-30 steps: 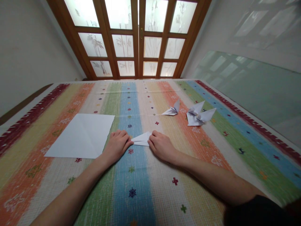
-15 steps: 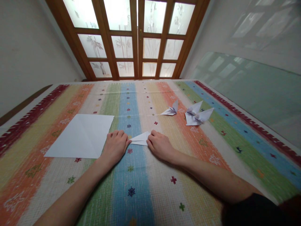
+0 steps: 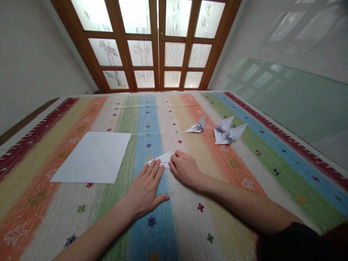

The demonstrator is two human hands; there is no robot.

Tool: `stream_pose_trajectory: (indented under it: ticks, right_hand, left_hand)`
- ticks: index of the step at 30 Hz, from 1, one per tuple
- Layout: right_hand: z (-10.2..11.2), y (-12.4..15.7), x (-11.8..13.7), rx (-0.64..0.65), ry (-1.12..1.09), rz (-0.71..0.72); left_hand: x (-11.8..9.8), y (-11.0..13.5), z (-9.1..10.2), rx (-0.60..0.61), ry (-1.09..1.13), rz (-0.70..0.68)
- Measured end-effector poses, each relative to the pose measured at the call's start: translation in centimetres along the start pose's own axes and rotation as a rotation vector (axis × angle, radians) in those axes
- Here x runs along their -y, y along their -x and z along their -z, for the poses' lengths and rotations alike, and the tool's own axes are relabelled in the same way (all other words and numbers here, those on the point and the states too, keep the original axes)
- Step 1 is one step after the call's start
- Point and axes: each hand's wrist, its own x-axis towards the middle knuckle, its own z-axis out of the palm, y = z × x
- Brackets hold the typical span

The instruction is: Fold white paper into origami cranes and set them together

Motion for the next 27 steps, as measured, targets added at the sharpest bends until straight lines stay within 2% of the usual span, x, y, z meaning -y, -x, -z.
stream_pose_trajectory:
  ticks: [9, 14, 20, 24, 27]
  right_hand:
    - [-0.9, 2.0, -2.8, -0.176, -0.082, -0.08]
    - [-1.0, 2.4, -3.8, -0.139, -0.145, -0.1]
    - [0.4, -0.2, -3.8, -0.01, -0.246, 0.063]
    - [0.4, -2.0, -3.6, -0.034, -0.235, 0.171]
    - [0.0, -2.6, -3.4, -0.069, -0.28, 0.188]
  left_hand:
    - [0.2, 0.5, 1.0, 0.041, -0.015, 0.094]
    - [-0.4, -0.3, 1.9, 0.069, -0.04, 0.124]
    - [-1.5, -1.3, 2.2, 0.022, -0.069, 0.172]
    - [-1.6, -1.5, 1.9, -0.035, -0.047, 0.119]
    - [-1.6, -1.6, 1.9, -0.051, -0.02, 0.096]
